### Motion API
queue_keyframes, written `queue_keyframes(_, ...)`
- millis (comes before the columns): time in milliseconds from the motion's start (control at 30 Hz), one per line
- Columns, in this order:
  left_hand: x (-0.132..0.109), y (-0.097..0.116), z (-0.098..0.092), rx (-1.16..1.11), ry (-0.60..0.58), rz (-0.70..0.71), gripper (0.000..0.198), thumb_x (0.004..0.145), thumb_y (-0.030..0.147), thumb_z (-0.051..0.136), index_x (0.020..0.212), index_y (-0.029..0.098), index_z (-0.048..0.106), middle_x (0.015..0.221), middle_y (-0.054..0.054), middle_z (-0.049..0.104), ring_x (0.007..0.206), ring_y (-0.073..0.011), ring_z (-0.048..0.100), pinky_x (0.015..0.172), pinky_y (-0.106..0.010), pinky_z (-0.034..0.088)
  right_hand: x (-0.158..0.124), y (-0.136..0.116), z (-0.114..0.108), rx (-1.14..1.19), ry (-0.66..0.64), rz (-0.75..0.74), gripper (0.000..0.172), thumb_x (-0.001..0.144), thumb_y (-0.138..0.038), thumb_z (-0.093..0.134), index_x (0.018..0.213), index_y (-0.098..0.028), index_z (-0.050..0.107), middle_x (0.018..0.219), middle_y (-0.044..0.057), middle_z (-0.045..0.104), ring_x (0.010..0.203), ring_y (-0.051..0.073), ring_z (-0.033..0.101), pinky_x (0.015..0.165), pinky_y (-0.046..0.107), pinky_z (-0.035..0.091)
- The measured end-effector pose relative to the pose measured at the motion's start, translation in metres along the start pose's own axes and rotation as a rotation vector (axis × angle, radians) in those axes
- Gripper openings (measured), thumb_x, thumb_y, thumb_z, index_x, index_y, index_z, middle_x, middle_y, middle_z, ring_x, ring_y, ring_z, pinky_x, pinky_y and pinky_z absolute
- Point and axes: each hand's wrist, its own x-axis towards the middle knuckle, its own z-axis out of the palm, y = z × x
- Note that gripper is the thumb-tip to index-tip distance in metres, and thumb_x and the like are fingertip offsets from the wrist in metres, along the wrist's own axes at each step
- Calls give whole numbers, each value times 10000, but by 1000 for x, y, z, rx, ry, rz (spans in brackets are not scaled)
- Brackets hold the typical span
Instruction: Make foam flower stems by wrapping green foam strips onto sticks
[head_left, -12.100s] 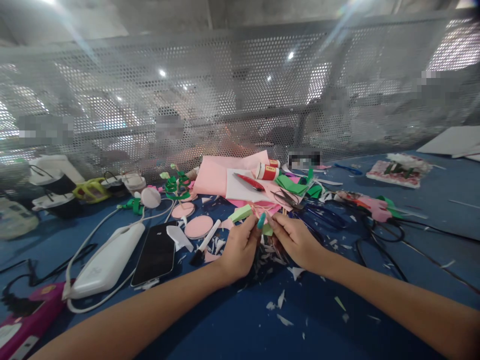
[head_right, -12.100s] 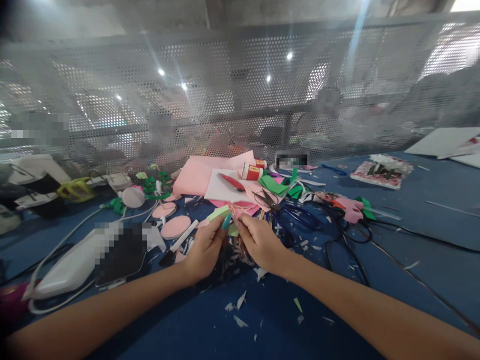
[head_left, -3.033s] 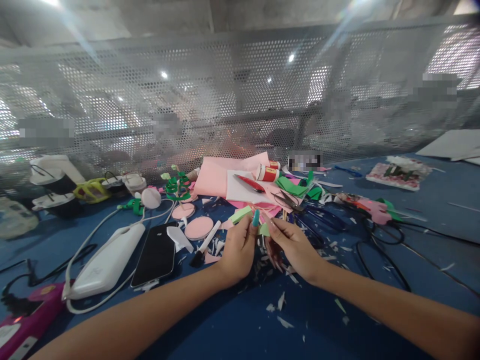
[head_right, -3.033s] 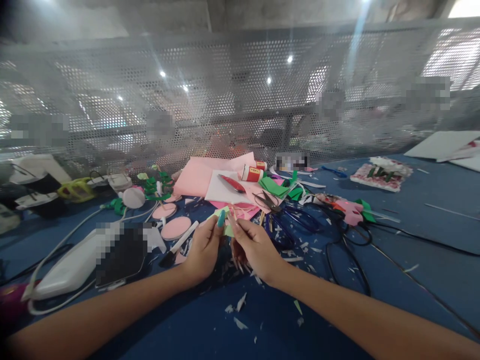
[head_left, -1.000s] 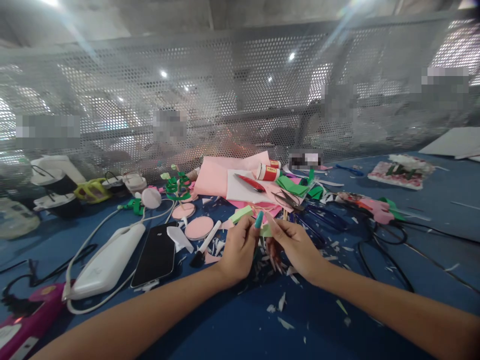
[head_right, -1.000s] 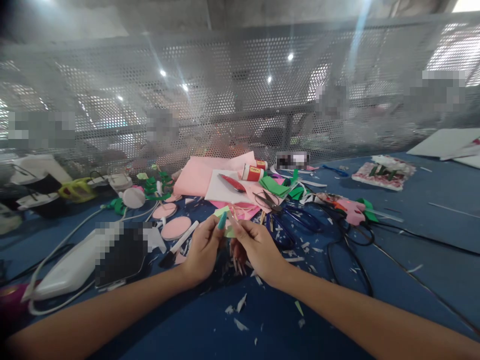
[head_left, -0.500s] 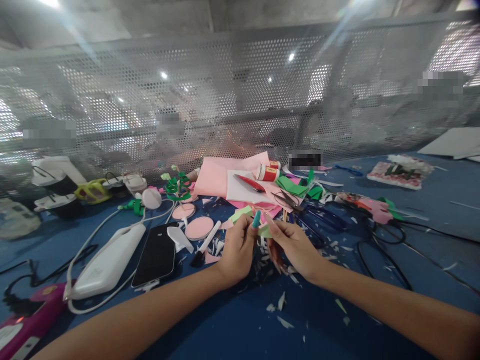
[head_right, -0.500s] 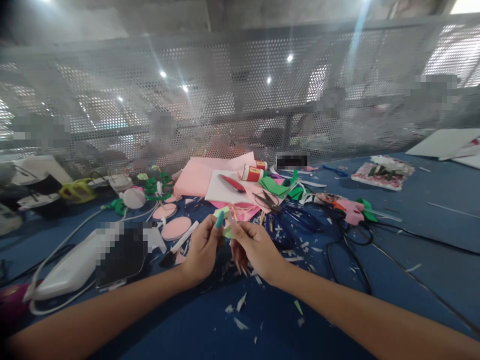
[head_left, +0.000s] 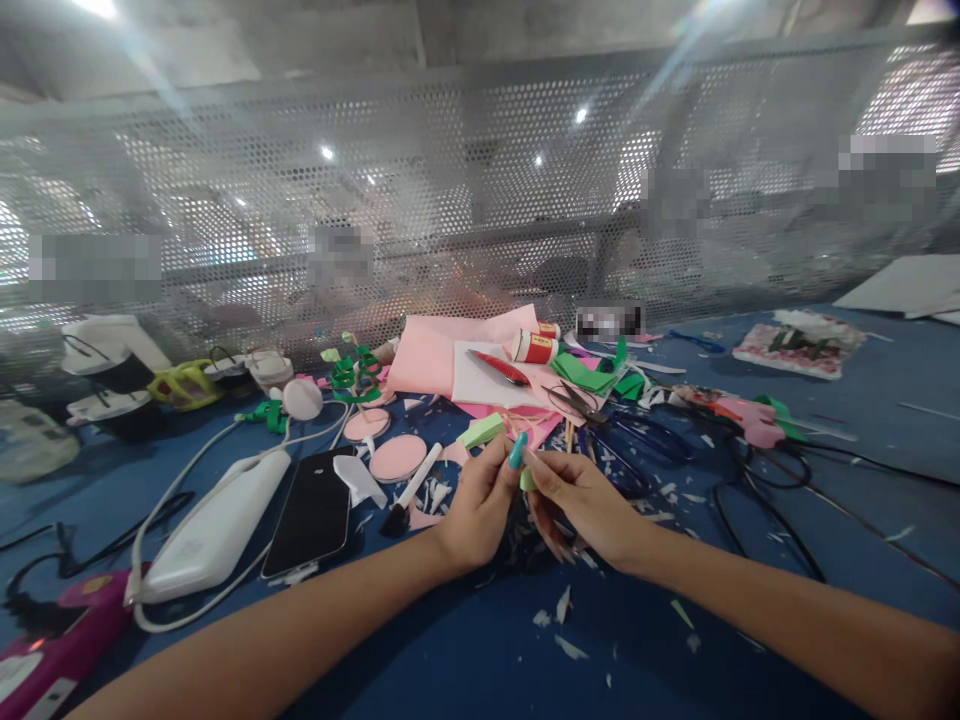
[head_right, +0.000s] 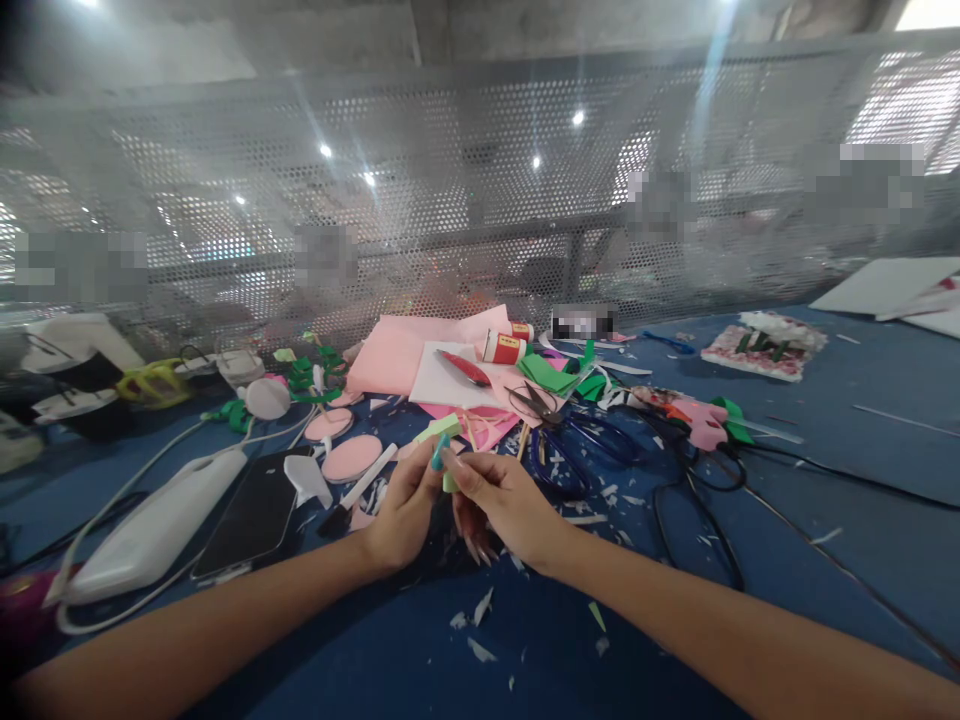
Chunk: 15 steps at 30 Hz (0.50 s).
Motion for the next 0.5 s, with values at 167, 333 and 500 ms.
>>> queue_keyframes(167, -3, 0, -2, 15, -70, 80, 323, 911, 389, 346, 696, 168, 443, 635, 24, 399, 571, -97, 354, 538, -233, 323, -1, -1, 2, -46, -3, 29, 461, 726, -584, 578, 564, -163, 487, 371, -43, 512, 241, 65, 433, 239, 156, 305)
queue_keyframes(333, -2, 3, -1, 23, -86, 93, 313, 915, 359, 344, 690, 165, 440, 629, 20, 395, 572, -97, 354, 529, -235, 314, 0, -2, 0, -119, 85, 63, 445, 685, -544, 645, 537, -175, 446, 334, -65, 460, 232, 61, 403, 236, 156, 263)
queue_keyframes(500, 3, 3, 1, -53, -31, -92, 278, 887, 363, 400, 689, 169, 430, 616, 35, 400, 557, -91, 357, 526, -221, 316, -1, 0, -2, -195, 90, -32, 375, 790, -530, 538, 727, -161, 525, 460, -53, 517, 329, 68, 477, 318, 164, 377)
